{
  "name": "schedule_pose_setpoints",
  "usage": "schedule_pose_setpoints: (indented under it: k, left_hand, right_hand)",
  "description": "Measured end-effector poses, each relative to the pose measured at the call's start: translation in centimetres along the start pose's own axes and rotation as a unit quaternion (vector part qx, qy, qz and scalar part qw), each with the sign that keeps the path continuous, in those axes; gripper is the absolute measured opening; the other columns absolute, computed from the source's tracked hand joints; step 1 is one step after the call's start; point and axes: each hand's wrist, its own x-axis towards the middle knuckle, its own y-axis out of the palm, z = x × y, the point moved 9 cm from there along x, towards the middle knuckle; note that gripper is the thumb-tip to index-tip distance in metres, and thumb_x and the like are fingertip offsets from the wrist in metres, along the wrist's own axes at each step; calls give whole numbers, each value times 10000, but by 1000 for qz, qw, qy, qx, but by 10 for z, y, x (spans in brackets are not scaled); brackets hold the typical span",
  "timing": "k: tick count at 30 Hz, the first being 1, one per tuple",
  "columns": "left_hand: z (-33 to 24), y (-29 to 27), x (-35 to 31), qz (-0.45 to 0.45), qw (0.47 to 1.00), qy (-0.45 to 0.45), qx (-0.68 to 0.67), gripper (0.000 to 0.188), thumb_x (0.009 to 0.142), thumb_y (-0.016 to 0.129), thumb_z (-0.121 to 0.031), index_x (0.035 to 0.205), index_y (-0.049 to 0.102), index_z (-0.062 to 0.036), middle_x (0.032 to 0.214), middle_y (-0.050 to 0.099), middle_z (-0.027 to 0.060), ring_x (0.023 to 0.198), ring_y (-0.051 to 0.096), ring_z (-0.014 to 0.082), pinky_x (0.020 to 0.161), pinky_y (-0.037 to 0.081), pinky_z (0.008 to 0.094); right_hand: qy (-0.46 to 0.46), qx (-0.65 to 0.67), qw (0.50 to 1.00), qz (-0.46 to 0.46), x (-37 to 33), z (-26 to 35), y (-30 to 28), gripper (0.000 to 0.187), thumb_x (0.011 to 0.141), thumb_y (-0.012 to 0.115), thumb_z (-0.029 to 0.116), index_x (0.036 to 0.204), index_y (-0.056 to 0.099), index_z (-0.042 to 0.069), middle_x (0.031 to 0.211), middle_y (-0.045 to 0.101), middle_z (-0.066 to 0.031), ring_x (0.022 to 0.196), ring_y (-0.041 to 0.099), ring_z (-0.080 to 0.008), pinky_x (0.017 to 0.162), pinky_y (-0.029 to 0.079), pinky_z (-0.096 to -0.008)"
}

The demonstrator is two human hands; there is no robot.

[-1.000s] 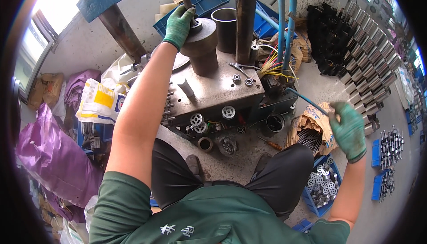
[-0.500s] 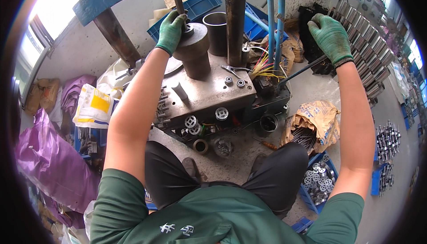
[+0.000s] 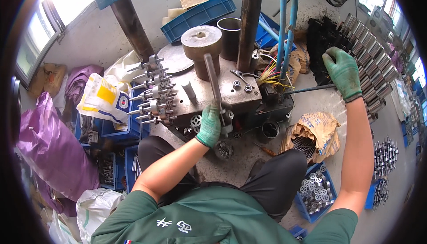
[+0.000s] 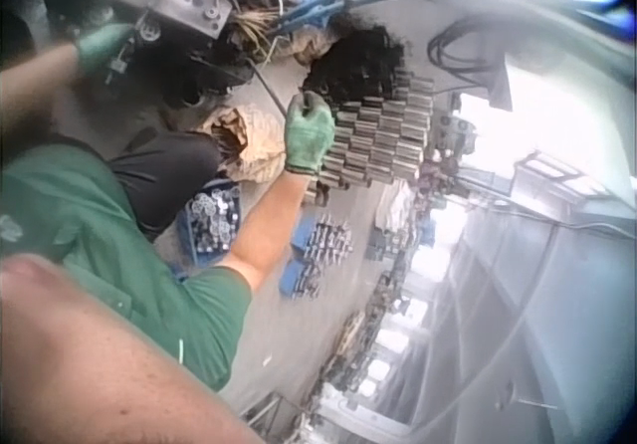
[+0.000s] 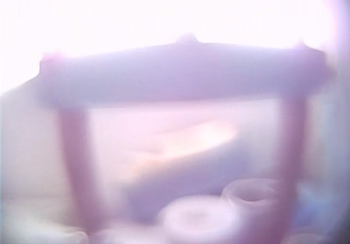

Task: The person assembles metal components by placing round metal pieces onto a vertical rod and using a handheld metal tool to fit smaller pins or parts into the assembly.

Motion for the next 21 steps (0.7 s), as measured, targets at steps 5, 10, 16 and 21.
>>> schedule_pose_setpoints:
  k: [5, 10, 16, 21]
  left_hand:
    - [79, -30, 11, -94, 970, -211, -74, 392, 1090, 495, -395, 950, 702, -93, 680, 586, 3, 563, 558, 147, 534, 518, 311]
    - [97, -44, 48, -82, 950, -282, -109, 418, 1081, 441, -368, 898, 712, -108, 654, 575, -19, 506, 534, 177, 476, 495, 337]
    - [103, -56, 39, -114, 934, -287, -178, 428, 1121, 449, -413, 921, 667, -103, 672, 574, -34, 530, 521, 109, 452, 476, 303]
    - [71, -36, -19, -22, 971, -239, 21, 298, 1086, 550, -341, 1044, 688, -81, 763, 618, 10, 629, 577, 134, 579, 516, 312]
  right_hand:
    - [7, 28, 999, 17, -40, -8, -9, 275, 974, 706, 206, 1110, 743, -29, 987, 765, -181, 878, 747, -271, 807, 571, -365]
    - [19, 49, 998, 37, -73, -17, -11, 254, 970, 722, 182, 1096, 746, -37, 993, 765, -171, 877, 737, -240, 807, 569, -355]
    - [2, 55, 998, 33, -94, -14, 3, 249, 963, 718, 174, 1110, 741, -26, 1009, 757, -163, 866, 732, -264, 800, 573, -361]
    - [16, 70, 993, 93, -104, -2, 7, 273, 959, 700, 160, 1156, 734, -25, 1034, 753, -162, 873, 731, -249, 802, 577, -367]
